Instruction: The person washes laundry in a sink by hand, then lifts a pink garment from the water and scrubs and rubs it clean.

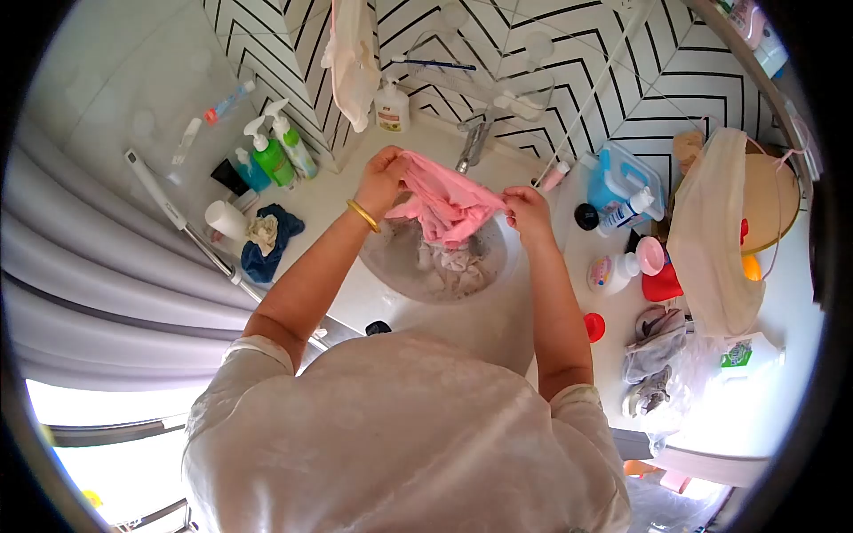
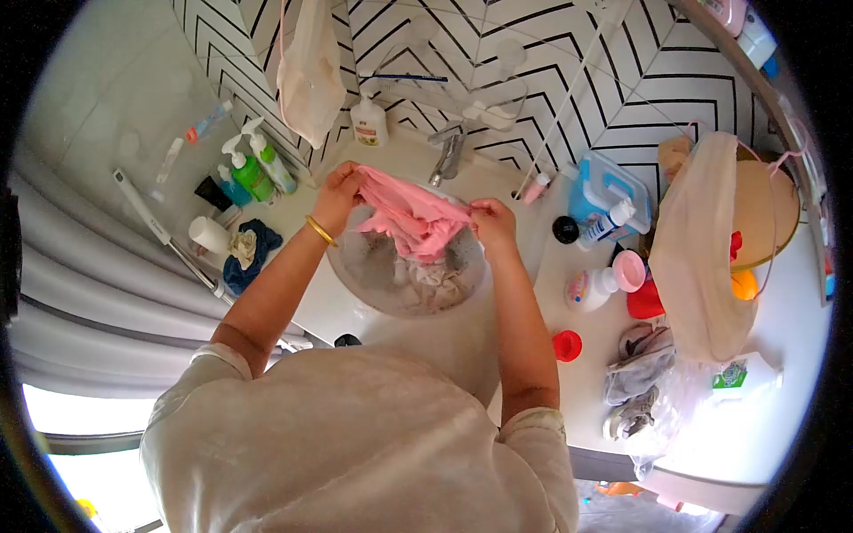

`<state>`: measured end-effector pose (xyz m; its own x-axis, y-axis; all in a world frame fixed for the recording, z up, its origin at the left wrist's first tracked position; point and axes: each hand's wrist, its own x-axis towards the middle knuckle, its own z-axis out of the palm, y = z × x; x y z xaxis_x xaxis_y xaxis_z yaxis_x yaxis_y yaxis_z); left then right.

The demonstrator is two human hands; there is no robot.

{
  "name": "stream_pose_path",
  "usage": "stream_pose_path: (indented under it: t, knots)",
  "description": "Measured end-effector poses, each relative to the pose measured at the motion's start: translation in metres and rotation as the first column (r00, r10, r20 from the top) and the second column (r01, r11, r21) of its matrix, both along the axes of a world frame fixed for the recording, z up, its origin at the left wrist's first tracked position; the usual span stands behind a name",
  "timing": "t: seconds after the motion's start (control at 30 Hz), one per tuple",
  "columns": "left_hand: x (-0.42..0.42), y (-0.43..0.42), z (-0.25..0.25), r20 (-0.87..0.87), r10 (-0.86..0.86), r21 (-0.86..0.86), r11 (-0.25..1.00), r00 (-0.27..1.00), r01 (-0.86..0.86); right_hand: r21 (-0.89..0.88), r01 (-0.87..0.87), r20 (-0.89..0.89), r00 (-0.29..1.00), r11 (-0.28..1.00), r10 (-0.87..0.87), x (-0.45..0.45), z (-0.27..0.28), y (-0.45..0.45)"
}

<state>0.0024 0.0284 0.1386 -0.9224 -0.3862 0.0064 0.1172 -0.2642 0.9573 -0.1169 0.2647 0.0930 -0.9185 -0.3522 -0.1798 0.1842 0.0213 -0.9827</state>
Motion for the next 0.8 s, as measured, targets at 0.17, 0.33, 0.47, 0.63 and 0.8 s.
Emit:
stream_pose_path:
  t: [0.17, 0.33, 0.47, 0.63, 0.8]
  knots:
    - [-0.007, -0.009, 0.005, -0.021, 0.039, 0.194, 0.98, 0.999, -0.034, -0.18, 0.141, -0.006, 0.989, 0.974, -0.144, -0.003, 0.0, 0.011]
    - [-0.008, -0.012, 0.019, -0.06, -0.037, 0.309, 0.95, 0.998, 0.054, -0.227, 0.194, -0.16, 0.959, 0.954, -0.233, -0.01, -0.005, 0.011]
    - [-0.006, 0.003, 0.019, -0.066, -0.174, 0.423, 0.887, 0.983, 0.186, 0.008, 0.196, -0.341, 0.922, 0.981, -0.182, 0.017, -0.007, -0.005]
    - [-0.006, 0.025, 0.001, -0.073, -0.365, 0.484, 0.801, 0.928, 0.352, 0.324, -0.089, -0.38, 0.9, 0.942, 0.215, 0.052, -0.05, -0.029]
    - [0.004, 0.029, 0.007, -0.1, -0.431, 0.519, 0.747, 0.897, 0.417, 0.318, -0.305, -0.149, 0.919, 0.897, 0.365, 0.054, -0.114, -0.045]
